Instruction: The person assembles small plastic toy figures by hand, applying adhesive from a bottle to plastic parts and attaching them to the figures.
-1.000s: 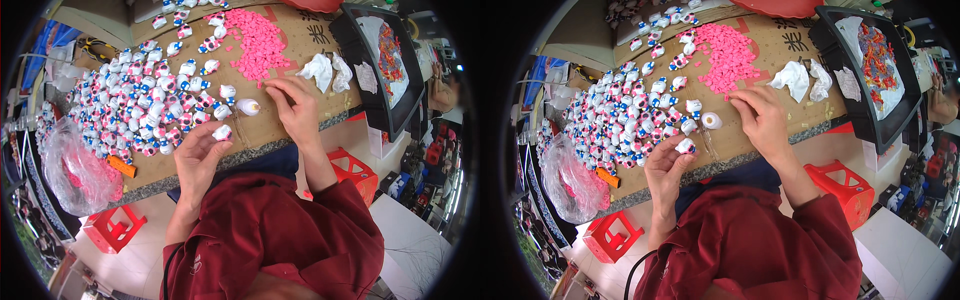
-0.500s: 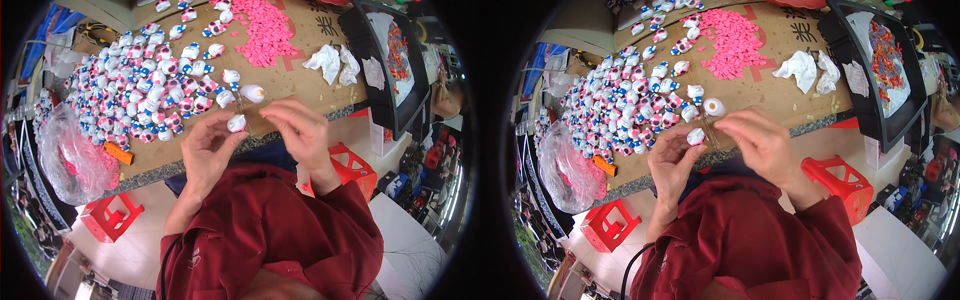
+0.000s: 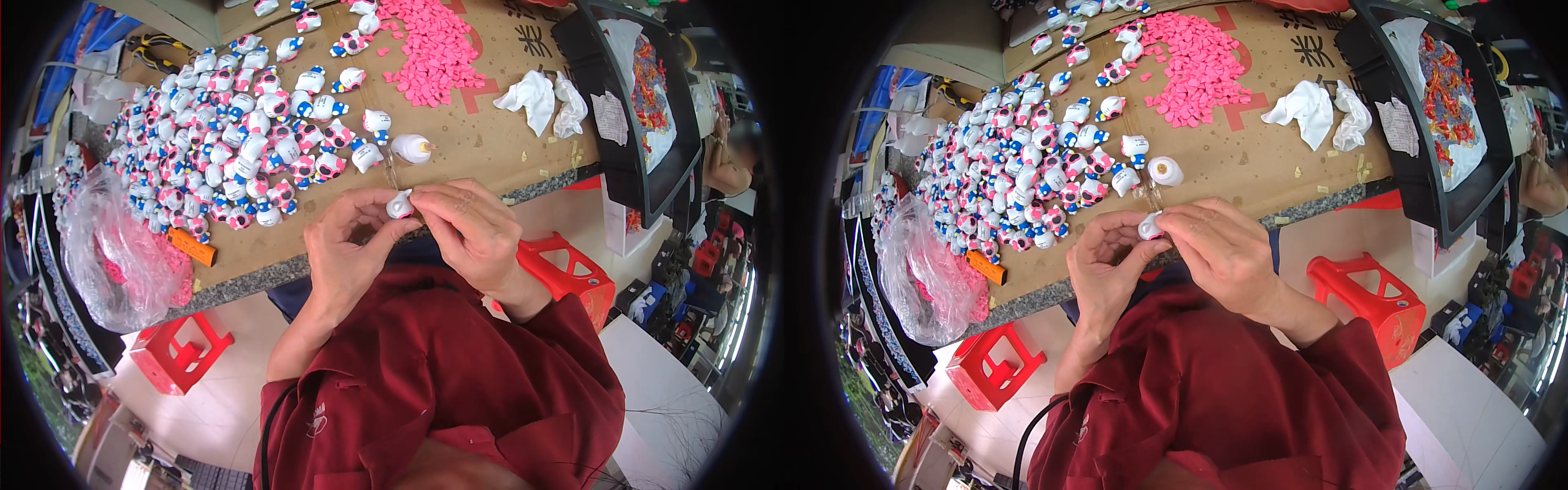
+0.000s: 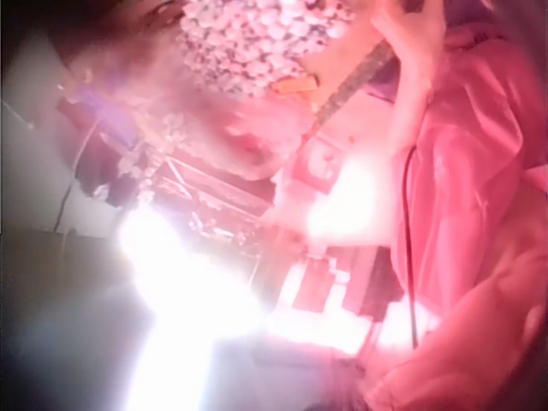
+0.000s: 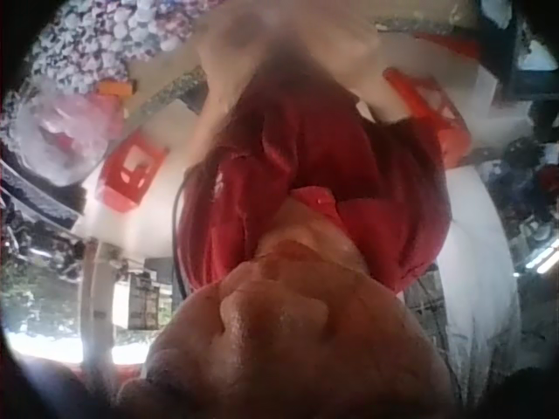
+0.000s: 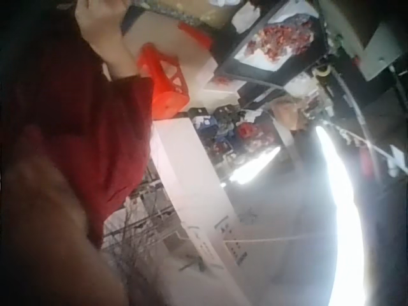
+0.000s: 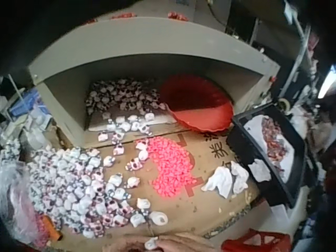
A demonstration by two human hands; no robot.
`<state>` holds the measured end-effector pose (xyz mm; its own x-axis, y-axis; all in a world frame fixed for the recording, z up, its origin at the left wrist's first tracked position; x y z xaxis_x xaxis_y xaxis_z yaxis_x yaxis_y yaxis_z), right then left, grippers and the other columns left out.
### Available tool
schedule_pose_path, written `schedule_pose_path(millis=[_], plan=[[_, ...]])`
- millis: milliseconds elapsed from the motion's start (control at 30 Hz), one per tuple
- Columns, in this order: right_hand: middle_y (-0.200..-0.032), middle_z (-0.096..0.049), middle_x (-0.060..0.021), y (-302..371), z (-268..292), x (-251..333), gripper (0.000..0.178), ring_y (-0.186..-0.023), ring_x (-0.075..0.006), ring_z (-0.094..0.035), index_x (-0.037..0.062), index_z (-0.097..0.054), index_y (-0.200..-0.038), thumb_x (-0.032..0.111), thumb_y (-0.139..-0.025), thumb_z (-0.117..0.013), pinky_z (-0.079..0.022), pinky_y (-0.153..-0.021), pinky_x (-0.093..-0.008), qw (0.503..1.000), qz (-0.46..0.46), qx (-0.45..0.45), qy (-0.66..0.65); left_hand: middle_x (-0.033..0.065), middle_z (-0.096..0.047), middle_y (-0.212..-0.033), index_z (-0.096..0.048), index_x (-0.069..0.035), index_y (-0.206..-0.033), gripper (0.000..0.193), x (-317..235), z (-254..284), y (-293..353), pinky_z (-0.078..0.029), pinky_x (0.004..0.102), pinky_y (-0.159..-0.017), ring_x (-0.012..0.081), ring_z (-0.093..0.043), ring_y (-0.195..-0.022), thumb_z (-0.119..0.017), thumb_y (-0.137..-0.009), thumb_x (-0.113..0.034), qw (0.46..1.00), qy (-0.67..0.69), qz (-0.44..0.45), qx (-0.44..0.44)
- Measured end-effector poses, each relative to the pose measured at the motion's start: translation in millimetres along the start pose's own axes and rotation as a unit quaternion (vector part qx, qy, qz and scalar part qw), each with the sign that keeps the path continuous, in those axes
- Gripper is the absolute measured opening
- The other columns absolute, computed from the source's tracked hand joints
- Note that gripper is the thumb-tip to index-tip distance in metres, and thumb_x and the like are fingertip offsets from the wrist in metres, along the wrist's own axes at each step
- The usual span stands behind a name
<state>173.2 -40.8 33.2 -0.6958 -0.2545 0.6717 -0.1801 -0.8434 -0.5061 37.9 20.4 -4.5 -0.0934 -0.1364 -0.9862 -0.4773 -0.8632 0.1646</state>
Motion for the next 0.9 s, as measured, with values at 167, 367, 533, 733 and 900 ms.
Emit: schedule_pose_path(millis=[167, 367, 533, 733, 900], plan=[[-0.087, -0.067, -0.0120, 3, -2, 3, 0.021, -0.077, -0.0274, -0.065, -0.0022, -0.065, -0.092, -0.007, -0.072, -0.067, -0.052, -0.064, -0.0339, 1.000, 0.003, 0.003, -0.001, 0.0027, -0.068, -0.077, -0.065, -0.002, -0.098, 0.026, 3, 2, -2, -0.049, 0.0187, -0.058, 0.0055, -0.062, -0.067, -0.076, -0.074, -0.002, 0.999, 0.035, 0.007, 0.009], [-0.083, -0.066, -0.0101, -1, 5, -22, 0.023, -0.072, -0.0221, -0.062, 0.0023, -0.068, -0.094, 0.000, -0.072, -0.072, -0.050, -0.063, -0.0307, 0.976, -0.149, 0.075, -0.138, 0.0035, -0.068, -0.076, -0.065, -0.001, -0.104, 0.030, 8, 8, -3, -0.049, 0.0182, -0.058, 0.0056, -0.062, -0.067, -0.074, -0.076, -0.001, 0.998, -0.019, -0.025, 0.053], [-0.083, -0.066, -0.0093, -1, 0, -14, 0.020, -0.073, -0.0219, -0.061, 0.0006, -0.068, -0.091, -0.002, -0.072, -0.071, -0.049, -0.063, -0.0308, 0.988, -0.098, 0.064, -0.099, 0.0061, -0.069, -0.082, -0.066, 0.000, -0.104, 0.026, 3, 6, -2, -0.051, 0.0186, -0.063, 0.0077, -0.064, -0.070, -0.071, -0.079, 0.000, 0.997, 0.047, 0.019, 0.051], [-0.082, -0.065, -0.0094, -3, -3, -7, 0.018, -0.072, -0.0225, -0.061, -0.0015, -0.067, -0.089, -0.005, -0.071, -0.070, -0.049, -0.062, -0.0311, 0.994, -0.065, 0.031, -0.079, 0.0116, -0.067, -0.098, -0.060, 0.008, -0.110, 0.027, -2, 5, 0, -0.053, 0.0237, -0.073, 0.0141, -0.066, -0.086, -0.061, -0.083, 0.008, 0.998, -0.044, 0.003, 0.052], [-0.082, -0.064, -0.0109, 2, -4, -12, 0.020, -0.072, -0.0233, -0.060, -0.0014, -0.067, -0.088, -0.004, -0.070, -0.071, -0.049, -0.061, -0.0315, 0.994, -0.052, 0.006, -0.096, 0.0115, -0.068, -0.098, -0.067, -0.003, -0.105, 0.031, -23, 9, -7, -0.056, 0.0285, -0.071, 0.0181, -0.068, -0.080, -0.070, -0.074, 0.000, 0.981, -0.152, -0.115, 0.030]])
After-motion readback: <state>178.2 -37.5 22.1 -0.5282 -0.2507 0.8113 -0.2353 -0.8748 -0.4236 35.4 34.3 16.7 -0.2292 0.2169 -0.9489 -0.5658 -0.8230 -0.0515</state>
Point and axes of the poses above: each hand's wrist, its own y-axis away from the middle knuckle, its own z-axis out of the back of the hand, x = y × z, the point moved 4 cm from there along -y, towards the middle knuckle
